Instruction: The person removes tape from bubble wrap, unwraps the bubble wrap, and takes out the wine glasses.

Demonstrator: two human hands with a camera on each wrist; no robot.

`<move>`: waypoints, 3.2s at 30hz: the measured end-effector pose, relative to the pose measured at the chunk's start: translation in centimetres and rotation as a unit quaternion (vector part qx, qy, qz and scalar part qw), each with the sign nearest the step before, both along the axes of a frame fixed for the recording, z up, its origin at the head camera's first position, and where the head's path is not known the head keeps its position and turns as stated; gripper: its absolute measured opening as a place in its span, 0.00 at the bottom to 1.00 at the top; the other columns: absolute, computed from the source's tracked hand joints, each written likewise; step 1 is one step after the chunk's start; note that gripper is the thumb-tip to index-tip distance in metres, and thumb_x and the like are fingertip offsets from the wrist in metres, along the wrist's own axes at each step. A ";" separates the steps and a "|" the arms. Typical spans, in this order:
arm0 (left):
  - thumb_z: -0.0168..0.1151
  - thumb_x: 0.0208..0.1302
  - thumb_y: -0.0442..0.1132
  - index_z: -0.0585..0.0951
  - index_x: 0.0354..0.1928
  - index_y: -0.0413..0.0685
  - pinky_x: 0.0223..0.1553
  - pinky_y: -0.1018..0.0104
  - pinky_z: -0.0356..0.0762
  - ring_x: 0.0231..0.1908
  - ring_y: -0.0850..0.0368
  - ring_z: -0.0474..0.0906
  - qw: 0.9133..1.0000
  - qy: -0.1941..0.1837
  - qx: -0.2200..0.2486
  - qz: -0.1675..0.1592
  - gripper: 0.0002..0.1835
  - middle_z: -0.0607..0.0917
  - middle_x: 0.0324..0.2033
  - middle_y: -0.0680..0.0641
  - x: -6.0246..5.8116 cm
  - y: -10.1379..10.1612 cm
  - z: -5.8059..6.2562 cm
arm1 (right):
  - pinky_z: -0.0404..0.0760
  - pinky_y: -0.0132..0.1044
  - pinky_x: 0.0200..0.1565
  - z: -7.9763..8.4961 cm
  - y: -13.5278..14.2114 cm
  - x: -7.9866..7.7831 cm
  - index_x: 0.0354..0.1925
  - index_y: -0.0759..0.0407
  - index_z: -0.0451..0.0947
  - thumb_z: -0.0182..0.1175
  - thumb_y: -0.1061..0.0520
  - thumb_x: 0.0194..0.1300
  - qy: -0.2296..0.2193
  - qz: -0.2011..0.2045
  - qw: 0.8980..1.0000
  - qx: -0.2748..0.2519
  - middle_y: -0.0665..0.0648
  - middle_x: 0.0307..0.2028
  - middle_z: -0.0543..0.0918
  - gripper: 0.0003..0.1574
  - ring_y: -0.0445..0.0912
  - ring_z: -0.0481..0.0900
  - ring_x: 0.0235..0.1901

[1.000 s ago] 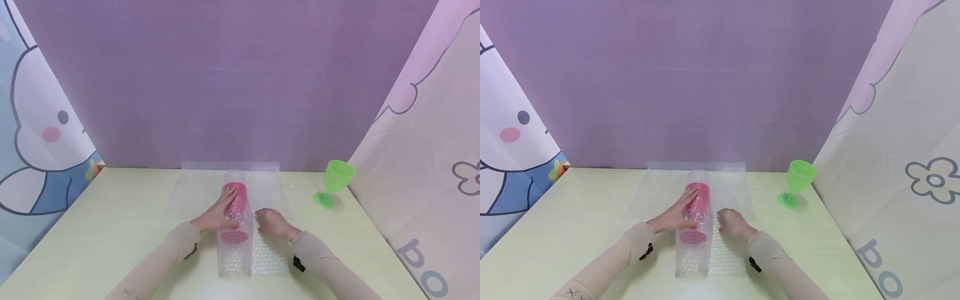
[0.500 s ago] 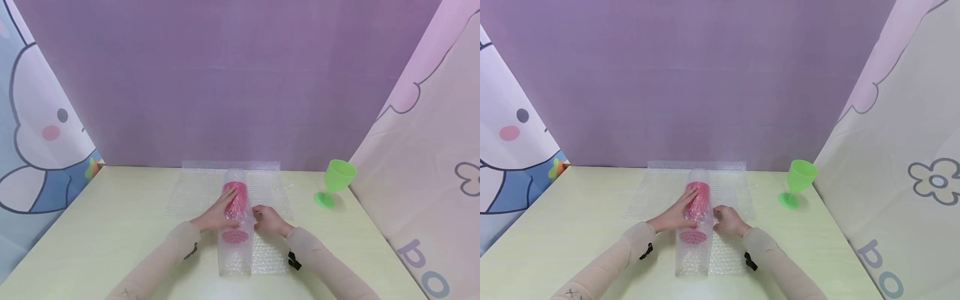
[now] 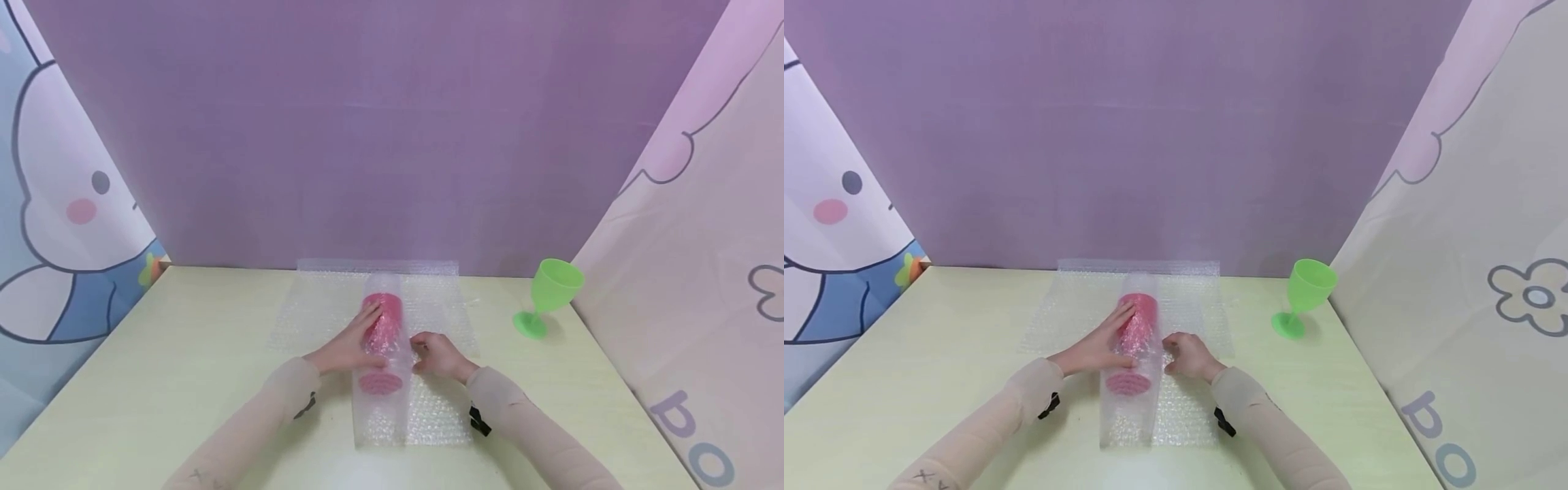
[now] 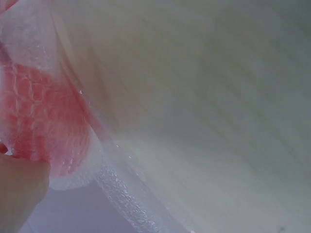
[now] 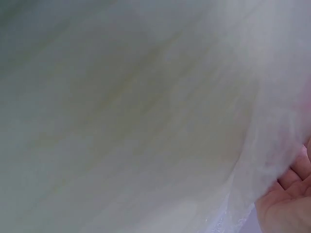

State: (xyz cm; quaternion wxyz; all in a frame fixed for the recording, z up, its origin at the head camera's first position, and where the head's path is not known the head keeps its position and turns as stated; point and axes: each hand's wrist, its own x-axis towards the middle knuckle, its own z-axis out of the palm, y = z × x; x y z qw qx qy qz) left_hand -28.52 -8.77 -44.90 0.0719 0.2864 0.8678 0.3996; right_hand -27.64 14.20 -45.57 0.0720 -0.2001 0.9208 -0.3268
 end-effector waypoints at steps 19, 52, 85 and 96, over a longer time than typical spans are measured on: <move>0.70 0.43 0.56 0.42 0.72 0.55 0.68 0.45 0.42 0.71 0.48 0.36 0.999 -0.032 0.030 0.029 0.59 0.38 0.72 0.56 0.2 -3.6 -0.4 | 0.72 0.50 0.57 0.0 -0.1 0.1 0.49 0.71 0.74 0.68 0.67 0.44 0.023 0.021 0.999 0.031 0.67 0.49 0.79 0.31 0.59 0.75 0.52; 0.66 0.48 0.56 0.58 0.69 0.50 0.67 0.49 0.55 0.70 0.50 0.48 0.988 0.011 -0.117 -0.102 0.47 0.50 0.71 0.50 10.3 -1.3 4.8 | 0.71 0.51 0.58 0.1 0.3 -0.1 0.48 0.70 0.75 0.68 0.68 0.43 0.045 0.019 0.999 0.020 0.66 0.47 0.80 0.29 0.59 0.75 0.51; 0.60 0.54 0.32 0.65 0.65 0.46 0.62 0.51 0.64 0.63 0.47 0.64 0.986 0.144 -0.077 0.045 0.33 0.67 0.64 0.44 12.1 -3.0 2.0 | 0.69 0.50 0.60 0.3 -0.1 0.3 0.50 0.70 0.74 0.67 0.68 0.46 0.008 0.021 0.999 0.024 0.66 0.51 0.78 0.29 0.60 0.72 0.55; 0.58 0.51 0.21 0.71 0.60 0.49 0.59 0.50 0.68 0.58 0.45 0.70 0.981 0.104 0.036 0.162 0.32 0.74 0.59 0.46 12.4 -6.3 2.1 | 0.69 0.50 0.59 0.3 -0.1 0.2 0.49 0.71 0.74 0.68 0.67 0.46 0.019 0.021 0.999 0.031 0.66 0.50 0.78 0.29 0.59 0.73 0.54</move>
